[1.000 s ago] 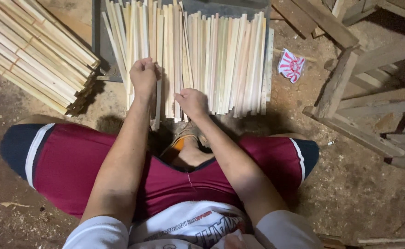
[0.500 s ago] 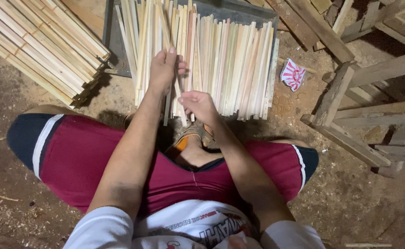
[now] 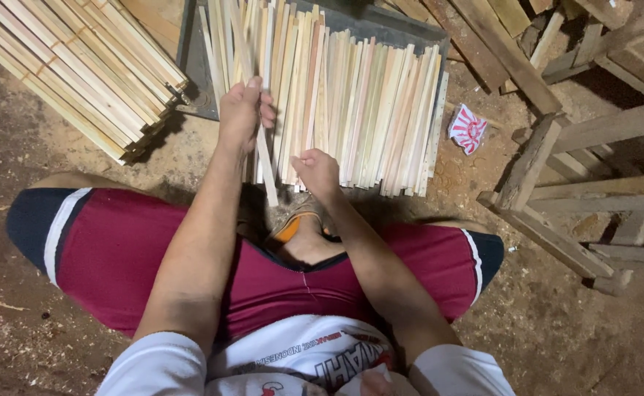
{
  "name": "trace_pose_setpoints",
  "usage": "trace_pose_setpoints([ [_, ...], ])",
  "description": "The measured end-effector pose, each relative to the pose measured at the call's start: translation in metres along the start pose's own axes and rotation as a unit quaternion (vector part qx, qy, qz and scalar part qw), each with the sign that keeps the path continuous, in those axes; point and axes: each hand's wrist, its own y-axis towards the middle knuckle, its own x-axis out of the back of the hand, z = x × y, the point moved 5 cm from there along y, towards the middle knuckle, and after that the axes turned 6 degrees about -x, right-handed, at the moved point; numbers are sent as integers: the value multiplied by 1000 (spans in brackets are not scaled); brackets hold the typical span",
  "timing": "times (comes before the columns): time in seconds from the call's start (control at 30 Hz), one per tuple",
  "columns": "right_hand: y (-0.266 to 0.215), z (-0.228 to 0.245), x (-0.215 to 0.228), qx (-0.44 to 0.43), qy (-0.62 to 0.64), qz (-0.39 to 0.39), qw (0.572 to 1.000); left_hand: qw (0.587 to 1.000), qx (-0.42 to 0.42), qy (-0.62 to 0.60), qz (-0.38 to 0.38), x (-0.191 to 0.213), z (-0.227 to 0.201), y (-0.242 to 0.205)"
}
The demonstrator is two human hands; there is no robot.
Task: The person sits cross-legged on the floor and repeatedly picks up thin wooden sticks from a metal tray, rubs them between their hands, and places them into a growing stack to the left. The process continues with multiple sticks handled one at a time.
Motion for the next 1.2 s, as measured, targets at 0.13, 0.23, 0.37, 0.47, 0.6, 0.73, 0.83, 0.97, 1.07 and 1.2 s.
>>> trace_pose_setpoints([
  [0.13,-1,1,13,-29,197,74,977,998,55,7,11,0,0,-1],
  [0.23,-23,29,42,-18,311,136,941,997,75,-13,1,-9,-7,-7],
  [0.37,-50,35,62,15,291,145,946,996,77,-46,-12,-11,11,2],
  [0.47,-68,42,62,39,261,142,954,995,81,-48,-6,-19,13,-6],
  [0.6,-59,29,54,35,261,181,948,997,76,4,19,-23,17,-8],
  [0.73,-64,33,59,15,222,214,951,996,85,-28,18,-33,9,-18],
  [0.83,-69,38,57,11,212,252,944,997,67,-28,19,-30,13,-14],
  [0.97,-70,38,51,27,188,301,935,999,50,-4,13,-35,5,-22],
  [1.07,-63,31,38,39,172,297,939,997,45,44,36,-30,18,-7],
  [1.2,-57,35,34,41,169,272,947,993,69,85,38,-25,6,-11],
])
